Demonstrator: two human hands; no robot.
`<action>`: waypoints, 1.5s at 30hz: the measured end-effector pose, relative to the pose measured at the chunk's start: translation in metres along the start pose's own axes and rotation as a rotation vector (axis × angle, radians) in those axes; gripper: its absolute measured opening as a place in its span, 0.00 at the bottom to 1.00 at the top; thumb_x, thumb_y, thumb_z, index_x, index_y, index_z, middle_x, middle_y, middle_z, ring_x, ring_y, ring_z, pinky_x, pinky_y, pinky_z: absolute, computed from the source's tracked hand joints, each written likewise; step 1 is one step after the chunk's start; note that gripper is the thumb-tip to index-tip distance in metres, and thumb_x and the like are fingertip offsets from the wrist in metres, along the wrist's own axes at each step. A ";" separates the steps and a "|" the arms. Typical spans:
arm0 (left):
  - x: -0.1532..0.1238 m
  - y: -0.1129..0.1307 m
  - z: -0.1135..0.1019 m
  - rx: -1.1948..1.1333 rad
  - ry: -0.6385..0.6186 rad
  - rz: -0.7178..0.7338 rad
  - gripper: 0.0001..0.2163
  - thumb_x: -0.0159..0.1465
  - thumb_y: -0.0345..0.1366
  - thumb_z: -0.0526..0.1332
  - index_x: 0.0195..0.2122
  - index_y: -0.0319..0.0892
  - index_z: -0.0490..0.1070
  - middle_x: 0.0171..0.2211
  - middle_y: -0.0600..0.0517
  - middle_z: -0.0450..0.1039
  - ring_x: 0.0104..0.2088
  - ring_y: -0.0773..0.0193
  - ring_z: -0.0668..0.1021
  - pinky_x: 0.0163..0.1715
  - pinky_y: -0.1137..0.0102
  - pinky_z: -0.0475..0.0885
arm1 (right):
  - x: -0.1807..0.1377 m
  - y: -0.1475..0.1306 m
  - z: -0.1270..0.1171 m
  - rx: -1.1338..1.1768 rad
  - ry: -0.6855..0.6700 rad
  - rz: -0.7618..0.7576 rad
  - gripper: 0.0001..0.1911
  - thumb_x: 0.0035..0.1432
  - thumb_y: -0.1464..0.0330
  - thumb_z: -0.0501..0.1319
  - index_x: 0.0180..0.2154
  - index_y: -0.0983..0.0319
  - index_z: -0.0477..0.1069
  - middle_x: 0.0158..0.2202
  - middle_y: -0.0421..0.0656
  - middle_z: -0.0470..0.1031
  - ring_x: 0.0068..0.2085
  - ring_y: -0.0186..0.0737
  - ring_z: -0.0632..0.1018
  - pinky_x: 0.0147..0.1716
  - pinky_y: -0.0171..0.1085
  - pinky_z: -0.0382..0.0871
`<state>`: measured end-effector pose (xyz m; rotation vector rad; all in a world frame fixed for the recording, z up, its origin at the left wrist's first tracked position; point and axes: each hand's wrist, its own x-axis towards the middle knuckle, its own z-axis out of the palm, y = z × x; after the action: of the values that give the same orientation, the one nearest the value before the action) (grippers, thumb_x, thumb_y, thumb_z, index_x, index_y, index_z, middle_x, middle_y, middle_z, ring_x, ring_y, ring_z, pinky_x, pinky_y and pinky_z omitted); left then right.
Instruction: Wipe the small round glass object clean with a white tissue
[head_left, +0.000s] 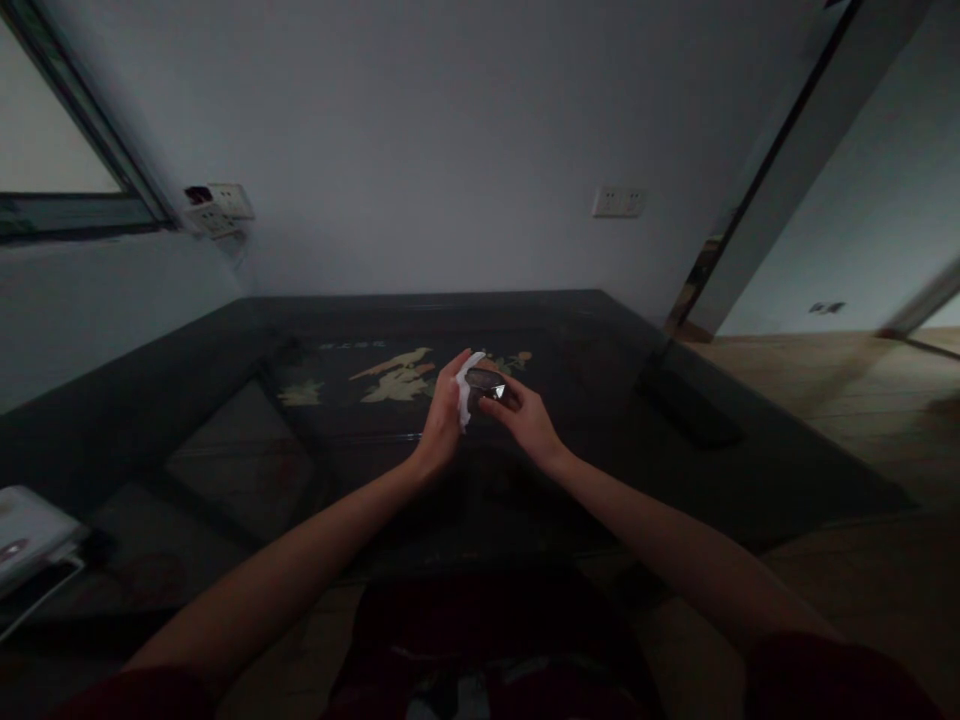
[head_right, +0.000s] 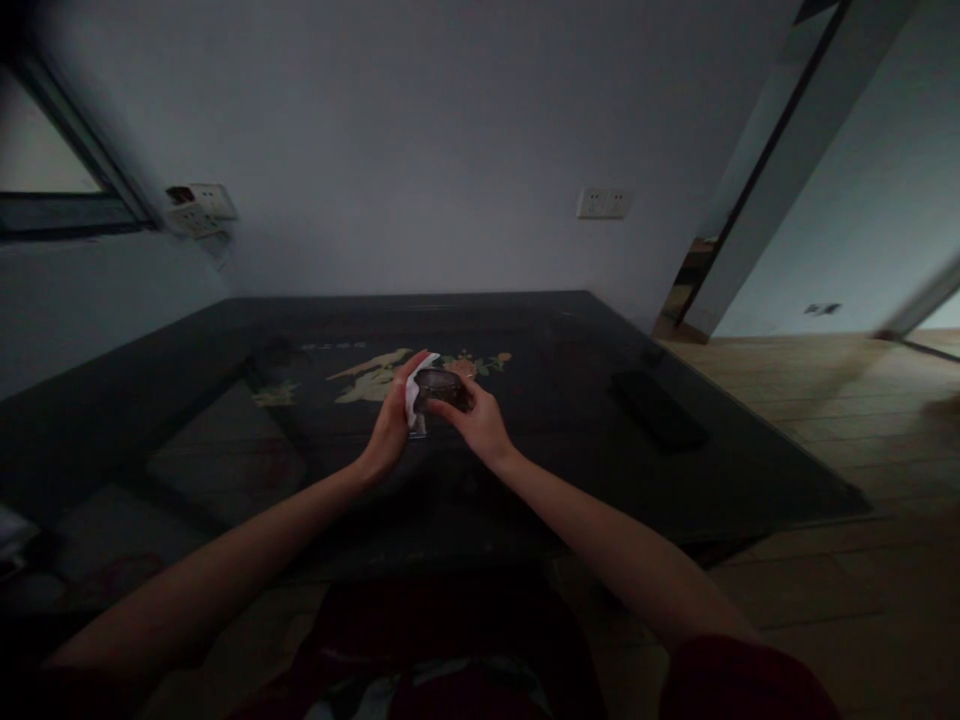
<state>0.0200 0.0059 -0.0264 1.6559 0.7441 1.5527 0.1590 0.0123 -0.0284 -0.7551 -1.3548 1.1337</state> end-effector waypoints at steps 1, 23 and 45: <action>0.000 0.000 0.000 -0.040 -0.014 -0.030 0.25 0.69 0.52 0.43 0.61 0.45 0.58 0.61 0.43 0.62 0.59 0.55 0.68 0.60 0.56 0.61 | 0.000 0.000 -0.001 -0.002 0.006 0.009 0.29 0.42 0.59 0.72 0.46 0.60 0.73 0.47 0.46 0.78 0.48 0.47 0.78 0.54 0.47 0.68; 0.010 -0.008 -0.006 0.051 0.080 -0.155 0.20 0.68 0.50 0.47 0.48 0.42 0.70 0.48 0.46 0.75 0.50 0.56 0.76 0.53 0.60 0.69 | -0.002 0.002 -0.001 -0.021 -0.014 -0.005 0.28 0.41 0.59 0.73 0.46 0.59 0.73 0.46 0.46 0.78 0.48 0.46 0.78 0.54 0.48 0.68; 0.013 -0.016 -0.005 -0.219 0.148 -0.390 0.23 0.66 0.55 0.49 0.46 0.42 0.72 0.41 0.46 0.78 0.43 0.55 0.79 0.44 0.59 0.74 | -0.009 -0.006 0.003 -0.040 -0.036 -0.073 0.36 0.39 0.59 0.74 0.52 0.59 0.70 0.53 0.48 0.74 0.53 0.49 0.75 0.56 0.49 0.67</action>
<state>0.0176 0.0260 -0.0324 1.1649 0.8801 1.4258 0.1581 0.0010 -0.0253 -0.7117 -1.4279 1.0704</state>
